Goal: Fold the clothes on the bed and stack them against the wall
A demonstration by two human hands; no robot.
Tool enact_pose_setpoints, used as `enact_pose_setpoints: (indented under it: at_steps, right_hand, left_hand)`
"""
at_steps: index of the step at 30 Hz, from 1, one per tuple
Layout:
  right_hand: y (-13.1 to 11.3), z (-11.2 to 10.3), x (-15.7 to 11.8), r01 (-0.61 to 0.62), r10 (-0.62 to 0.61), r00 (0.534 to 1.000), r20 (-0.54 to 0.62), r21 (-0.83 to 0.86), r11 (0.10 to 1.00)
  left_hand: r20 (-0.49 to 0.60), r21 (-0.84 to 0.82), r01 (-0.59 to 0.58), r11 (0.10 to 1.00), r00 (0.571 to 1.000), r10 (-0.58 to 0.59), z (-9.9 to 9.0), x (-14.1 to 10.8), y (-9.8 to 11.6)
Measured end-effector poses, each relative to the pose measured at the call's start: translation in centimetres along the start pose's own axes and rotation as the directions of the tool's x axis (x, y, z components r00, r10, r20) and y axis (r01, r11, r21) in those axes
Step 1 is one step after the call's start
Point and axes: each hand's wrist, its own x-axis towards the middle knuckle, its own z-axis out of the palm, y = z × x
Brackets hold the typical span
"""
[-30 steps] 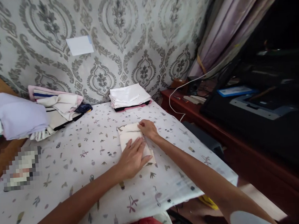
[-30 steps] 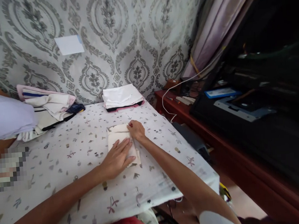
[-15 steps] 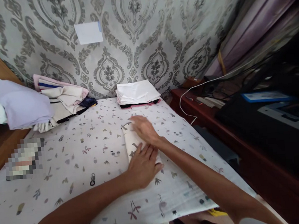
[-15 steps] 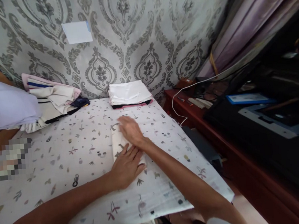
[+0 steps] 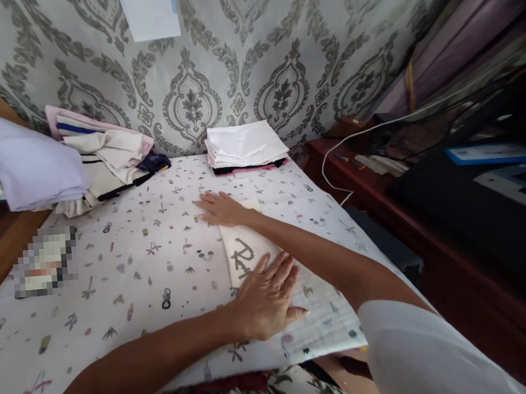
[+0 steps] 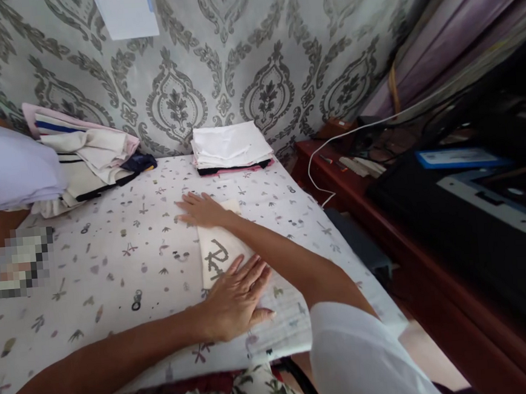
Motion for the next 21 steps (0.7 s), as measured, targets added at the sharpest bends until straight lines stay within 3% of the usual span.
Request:
enact_pose_setpoints:
  at_steps: [3,5,7,8,9,11,13,16,19,21]
  right_hand:
    - [0.8,-1.2,0.6,-0.051,0.072,0.989,-0.132,0.154,0.987]
    - [1.7,-2.6,0.1,-0.073,0.118,0.969,-0.217,0.207,0.976]
    - [3.0,-4.1,-1.1,-0.097,0.135,0.965,-0.225,0.174,0.98]
    - [3.7,-4.7,-1.9,-0.114,0.141,0.97,-0.199,0.144,0.983]
    - [4.3,-5.2,-2.7,-0.126,0.143,0.977,-0.158,0.117,0.985]
    - [5.4,-5.8,-4.3,-0.136,0.142,0.987,-0.073,0.089,0.987]
    - [6.1,-5.8,-5.3,-0.152,0.156,0.987,-0.026,0.113,0.982]
    - [6.4,-5.5,-5.7,-0.205,0.209,0.978,0.004,0.216,0.955]
    - [6.2,-5.5,-5.3,-0.222,0.221,0.975,0.035,0.292,0.93]
    - [5.9,-5.9,-5.2,-0.212,0.216,0.976,0.022,0.322,0.923]
  left_hand:
    - [0.038,-0.233,-0.139,0.962,0.988,0.152,-1.6,-1.5,1.0]
    - [-0.047,-0.423,-0.185,0.887,0.982,0.182,-2.9,-3.0,1.0]
    - [-0.179,-0.556,-0.061,0.829,0.983,-0.048,-4.2,-4.5,-0.1]
    - [-0.223,-0.61,0.048,0.791,0.947,-0.23,-4.7,-5.1,-1.1]
    - [-0.234,-0.666,0.164,0.728,0.88,-0.413,-5.2,-5.5,-2.2]
    - [-0.138,-0.773,0.333,0.54,0.742,-0.656,-5.9,-5.7,-4.6]
    - [0.024,-0.843,0.409,0.35,0.678,-0.735,-6.2,-5.3,-6.4]
    - [0.193,-0.869,0.462,0.178,0.648,-0.736,-6.2,-3.9,-7.2]
    - [0.285,-0.857,0.506,0.1,0.625,-0.726,-6.1,-2.7,-6.6]
    - [0.357,-0.835,0.546,0.071,0.634,-0.686,-6.2,-2.4,-6.4]
